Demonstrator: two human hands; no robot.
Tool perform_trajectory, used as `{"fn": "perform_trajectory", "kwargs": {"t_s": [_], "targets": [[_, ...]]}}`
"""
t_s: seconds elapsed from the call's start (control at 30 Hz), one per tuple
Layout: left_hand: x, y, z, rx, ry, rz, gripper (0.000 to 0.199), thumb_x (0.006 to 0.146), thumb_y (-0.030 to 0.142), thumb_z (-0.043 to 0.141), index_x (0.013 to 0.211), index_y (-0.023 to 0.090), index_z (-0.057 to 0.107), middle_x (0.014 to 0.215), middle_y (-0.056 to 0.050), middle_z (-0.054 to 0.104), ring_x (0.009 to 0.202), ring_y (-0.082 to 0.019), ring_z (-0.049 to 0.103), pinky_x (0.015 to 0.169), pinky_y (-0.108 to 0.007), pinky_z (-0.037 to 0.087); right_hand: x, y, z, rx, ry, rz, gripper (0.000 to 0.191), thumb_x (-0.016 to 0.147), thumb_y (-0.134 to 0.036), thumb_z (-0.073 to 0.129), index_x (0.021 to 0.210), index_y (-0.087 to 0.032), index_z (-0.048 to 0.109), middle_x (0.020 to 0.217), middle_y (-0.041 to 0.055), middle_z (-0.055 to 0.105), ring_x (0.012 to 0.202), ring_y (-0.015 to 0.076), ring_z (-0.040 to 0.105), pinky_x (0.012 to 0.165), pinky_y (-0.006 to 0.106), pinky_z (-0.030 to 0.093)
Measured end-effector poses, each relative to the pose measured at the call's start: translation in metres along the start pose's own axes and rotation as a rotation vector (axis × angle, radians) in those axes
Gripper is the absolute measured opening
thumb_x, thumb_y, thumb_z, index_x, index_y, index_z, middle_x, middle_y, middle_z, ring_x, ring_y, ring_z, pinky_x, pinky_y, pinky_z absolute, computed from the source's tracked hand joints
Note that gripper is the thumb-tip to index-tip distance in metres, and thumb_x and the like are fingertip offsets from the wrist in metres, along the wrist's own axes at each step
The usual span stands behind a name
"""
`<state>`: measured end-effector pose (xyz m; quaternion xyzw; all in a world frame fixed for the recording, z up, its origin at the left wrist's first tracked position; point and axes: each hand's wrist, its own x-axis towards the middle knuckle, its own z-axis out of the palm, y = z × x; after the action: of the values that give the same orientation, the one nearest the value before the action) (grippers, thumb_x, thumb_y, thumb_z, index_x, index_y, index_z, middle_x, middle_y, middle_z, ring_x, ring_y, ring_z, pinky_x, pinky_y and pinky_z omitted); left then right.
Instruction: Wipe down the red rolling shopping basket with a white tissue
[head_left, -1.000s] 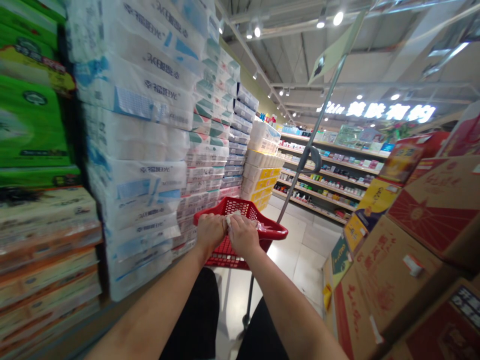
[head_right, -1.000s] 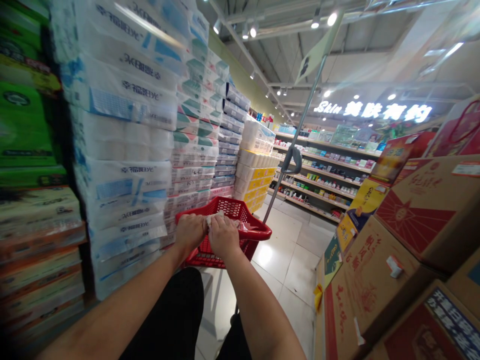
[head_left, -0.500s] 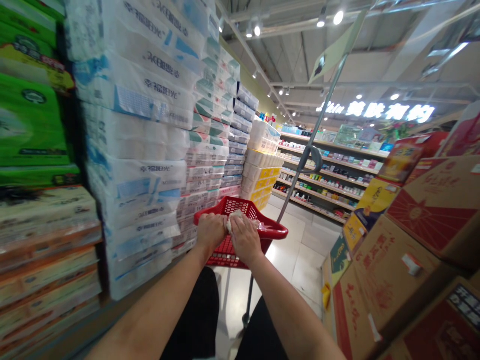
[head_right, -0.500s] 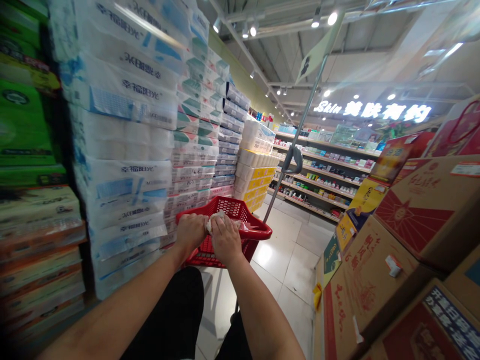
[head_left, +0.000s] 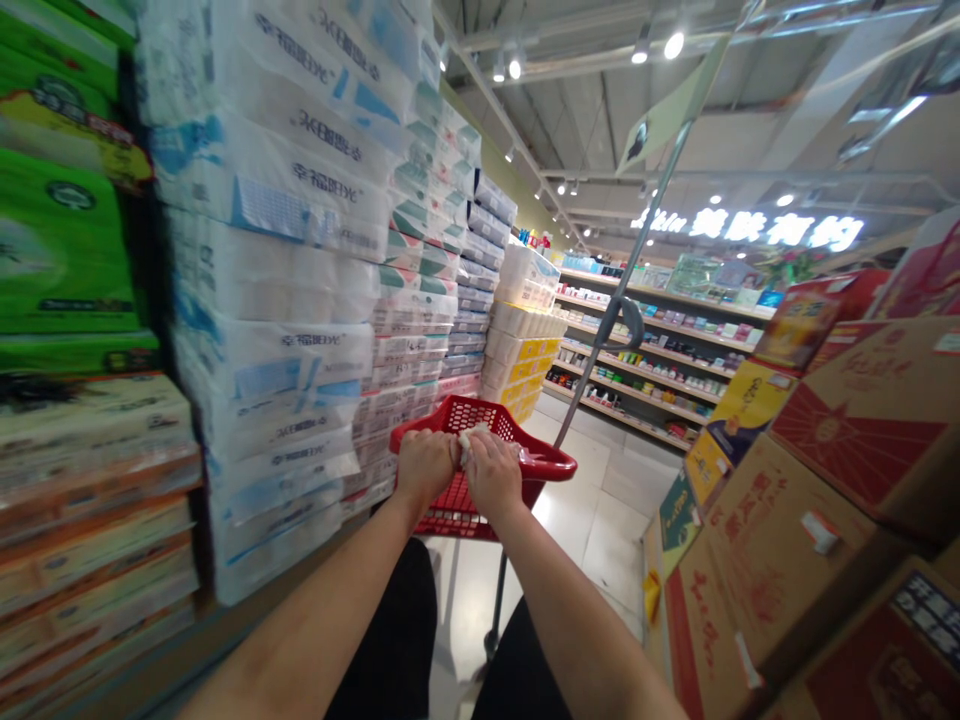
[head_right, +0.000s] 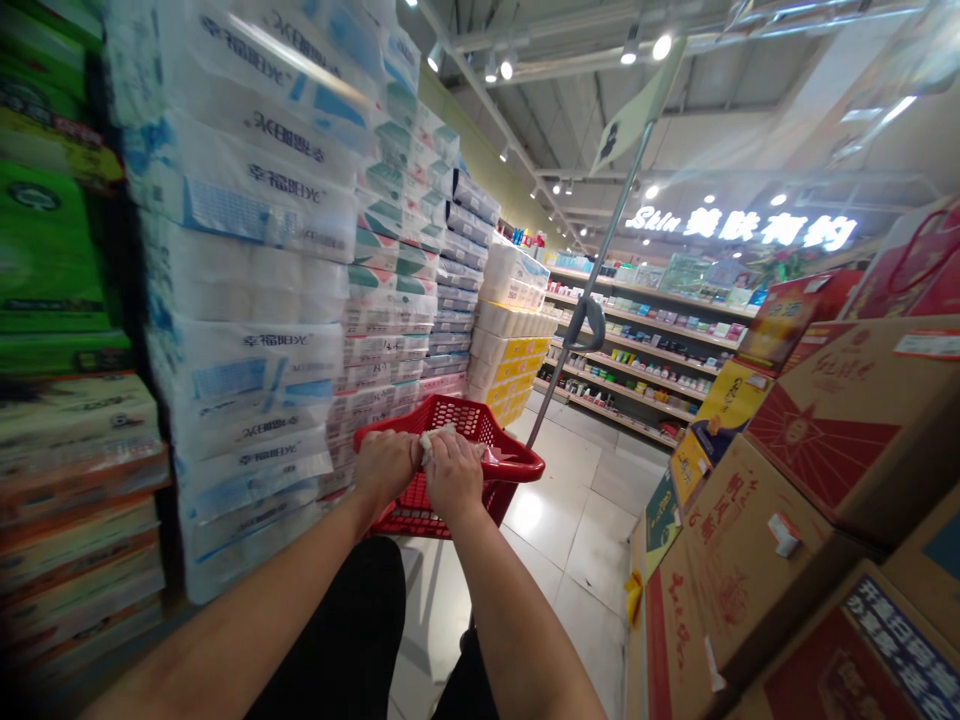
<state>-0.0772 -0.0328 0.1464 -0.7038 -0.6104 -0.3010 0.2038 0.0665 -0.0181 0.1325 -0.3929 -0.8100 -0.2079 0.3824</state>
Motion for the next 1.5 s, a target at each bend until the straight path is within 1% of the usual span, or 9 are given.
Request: {"fn": "perform_trajectory", "kwargs": {"t_s": [0.23, 0.47, 0.6, 0.7, 0.87, 1.03, 1.13, 1.3, 1.5], "targets": [[-0.002, -0.003, 0.001, 0.016, 0.004, 0.010, 0.038, 0.094, 0.027, 0.031, 0.081, 0.016, 0.066, 0.082, -0.013, 0.069, 0.082, -0.026, 0.059, 0.077, -0.042, 0.034, -0.009, 0.006, 0.006, -0.055, 0.029, -0.134, 0.040, 0.094, -0.026, 0.049, 0.133, -0.020, 0.052, 0.134, 0.0079, 0.056, 0.130, 0.0254, 0.041, 0.110, 0.042, 0.029], [-0.001, -0.002, 0.002, -0.006, 0.003, 0.008, 0.042, 0.095, 0.027, 0.028, 0.080, 0.016, 0.066, 0.082, -0.013, 0.069, 0.082, -0.026, 0.059, 0.078, -0.042, 0.033, -0.008, -0.006, 0.005, -0.032, 0.033, 0.055, 0.035, 0.094, -0.023, 0.049, 0.128, -0.022, 0.055, 0.132, 0.0059, 0.058, 0.125, 0.0242, 0.045, 0.109, 0.042, 0.029], [-0.001, -0.003, 0.003, 0.011, 0.016, 0.010, 0.036, 0.094, 0.026, 0.033, 0.080, 0.016, 0.065, 0.082, -0.013, 0.069, 0.082, -0.026, 0.059, 0.077, -0.041, 0.033, -0.020, -0.004, 0.011, -0.081, 0.092, -0.044, 0.042, 0.095, -0.022, 0.047, 0.137, -0.020, 0.048, 0.137, 0.0076, 0.054, 0.132, 0.0264, 0.038, 0.111, 0.044, 0.024], [-0.001, -0.004, 0.004, 0.023, 0.032, 0.030, 0.037, 0.094, 0.026, 0.031, 0.079, 0.016, 0.064, 0.080, -0.011, 0.069, 0.079, -0.026, 0.059, 0.076, -0.042, 0.032, -0.017, 0.002, 0.008, -0.066, 0.083, -0.104, 0.039, 0.095, -0.024, 0.048, 0.134, -0.021, 0.051, 0.132, 0.0079, 0.057, 0.127, 0.0245, 0.044, 0.108, 0.041, 0.029], [0.000, -0.003, 0.007, 0.021, 0.069, 0.024, 0.044, 0.097, 0.028, 0.025, 0.078, 0.017, 0.064, 0.077, -0.010, 0.069, 0.077, -0.026, 0.058, 0.075, -0.042, 0.032, 0.002, 0.006, 0.001, -0.023, 0.043, 0.071, 0.025, 0.095, -0.024, 0.049, 0.116, -0.022, 0.062, 0.115, 0.0066, 0.066, 0.107, 0.0213, 0.057, 0.096, 0.037, 0.041], [-0.001, -0.005, 0.008, 0.005, 0.086, 0.018, 0.041, 0.096, 0.027, 0.029, 0.076, 0.017, 0.064, 0.077, -0.010, 0.069, 0.077, -0.025, 0.058, 0.076, -0.041, 0.031, -0.013, 0.007, 0.007, -0.092, 0.105, -0.069, 0.039, 0.092, -0.023, 0.051, 0.131, -0.021, 0.053, 0.132, 0.0085, 0.057, 0.127, 0.0271, 0.044, 0.107, 0.044, 0.031], [-0.002, -0.006, 0.008, 0.000, 0.085, 0.028, 0.041, 0.096, 0.027, 0.029, 0.077, 0.017, 0.063, 0.077, -0.010, 0.069, 0.076, -0.024, 0.058, 0.076, -0.041, 0.031, -0.016, 0.010, 0.005, -0.077, 0.077, -0.125, 0.040, 0.093, -0.025, 0.051, 0.133, -0.020, 0.051, 0.133, 0.0082, 0.056, 0.127, 0.0266, 0.044, 0.106, 0.042, 0.032], [0.001, -0.004, 0.010, 0.010, 0.091, 0.013, 0.046, 0.097, 0.029, 0.024, 0.076, 0.017, 0.063, 0.077, -0.010, 0.069, 0.077, -0.025, 0.058, 0.076, -0.042, 0.031, 0.000, 0.013, -0.002, -0.021, 0.026, 0.016, 0.027, 0.095, -0.025, 0.048, 0.120, -0.023, 0.060, 0.119, 0.0060, 0.064, 0.109, 0.0209, 0.057, 0.095, 0.037, 0.041], [-0.002, -0.004, 0.007, 0.003, 0.097, 0.023, 0.043, 0.096, 0.028, 0.026, 0.076, 0.017, 0.063, 0.077, -0.010, 0.069, 0.077, -0.025, 0.058, 0.076, -0.042, 0.032, -0.015, 0.014, 0.003, -0.089, 0.077, -0.107, 0.040, 0.094, -0.025, 0.051, 0.133, -0.022, 0.051, 0.133, 0.0078, 0.056, 0.129, 0.0274, 0.043, 0.107, 0.045, 0.032]]}}
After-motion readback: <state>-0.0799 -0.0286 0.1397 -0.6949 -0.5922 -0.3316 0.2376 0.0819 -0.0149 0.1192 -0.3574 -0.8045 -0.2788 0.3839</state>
